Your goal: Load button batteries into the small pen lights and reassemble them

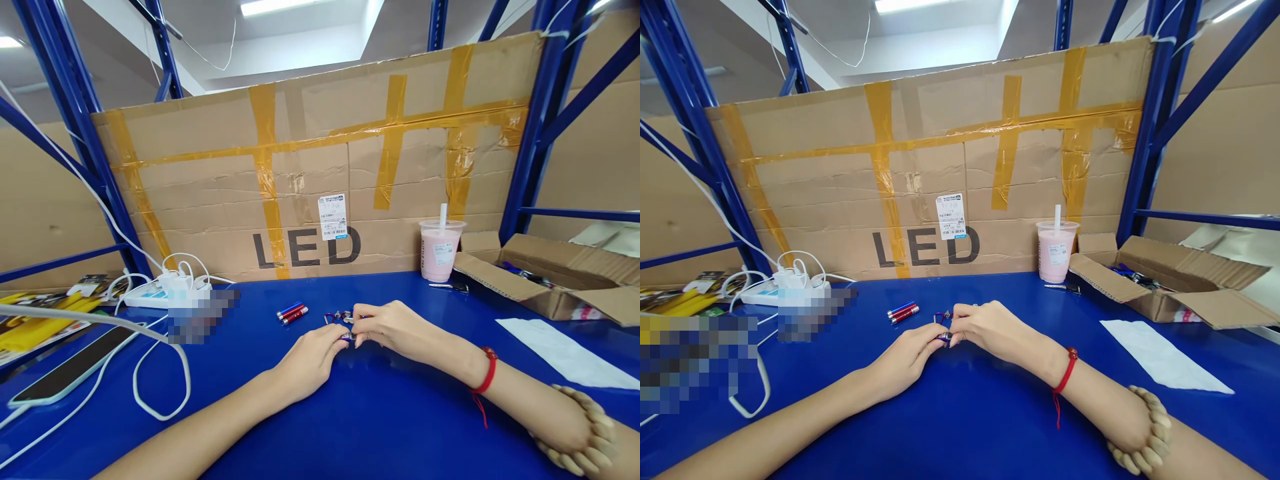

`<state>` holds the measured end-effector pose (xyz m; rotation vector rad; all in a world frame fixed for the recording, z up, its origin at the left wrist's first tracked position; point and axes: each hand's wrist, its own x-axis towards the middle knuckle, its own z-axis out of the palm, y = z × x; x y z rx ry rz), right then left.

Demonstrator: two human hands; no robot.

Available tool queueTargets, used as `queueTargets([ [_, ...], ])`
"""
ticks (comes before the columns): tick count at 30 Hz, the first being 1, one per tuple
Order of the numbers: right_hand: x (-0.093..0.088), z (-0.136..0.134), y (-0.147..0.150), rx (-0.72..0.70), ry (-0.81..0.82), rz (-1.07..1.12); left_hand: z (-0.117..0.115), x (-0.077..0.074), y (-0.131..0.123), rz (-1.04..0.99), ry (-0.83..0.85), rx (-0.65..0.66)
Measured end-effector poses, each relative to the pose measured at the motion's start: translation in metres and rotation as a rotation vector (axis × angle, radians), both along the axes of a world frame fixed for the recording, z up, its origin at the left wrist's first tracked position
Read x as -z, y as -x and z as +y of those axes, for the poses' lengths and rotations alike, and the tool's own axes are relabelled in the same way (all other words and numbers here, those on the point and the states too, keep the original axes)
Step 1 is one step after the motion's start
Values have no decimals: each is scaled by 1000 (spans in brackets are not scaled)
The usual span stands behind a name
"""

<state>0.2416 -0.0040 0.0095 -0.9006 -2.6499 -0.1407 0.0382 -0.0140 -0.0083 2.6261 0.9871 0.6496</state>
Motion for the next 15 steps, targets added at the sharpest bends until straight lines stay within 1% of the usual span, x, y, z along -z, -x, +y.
queueTargets([
  [3,1,0,1,-1,50,27,0,1,0,-22,-18,-3],
  [7,3,0,5,-13,157,144,1,4,1,-42,-64,-3],
  [9,5,-1,9,2,300,226,2,4,2,-36,-103,-5],
  [13,12,0,16,86,748,404,3,3,3,54,-173,-9],
  [15,15,1,19,106,885,485,3,2,3,83,-204,-9],
])
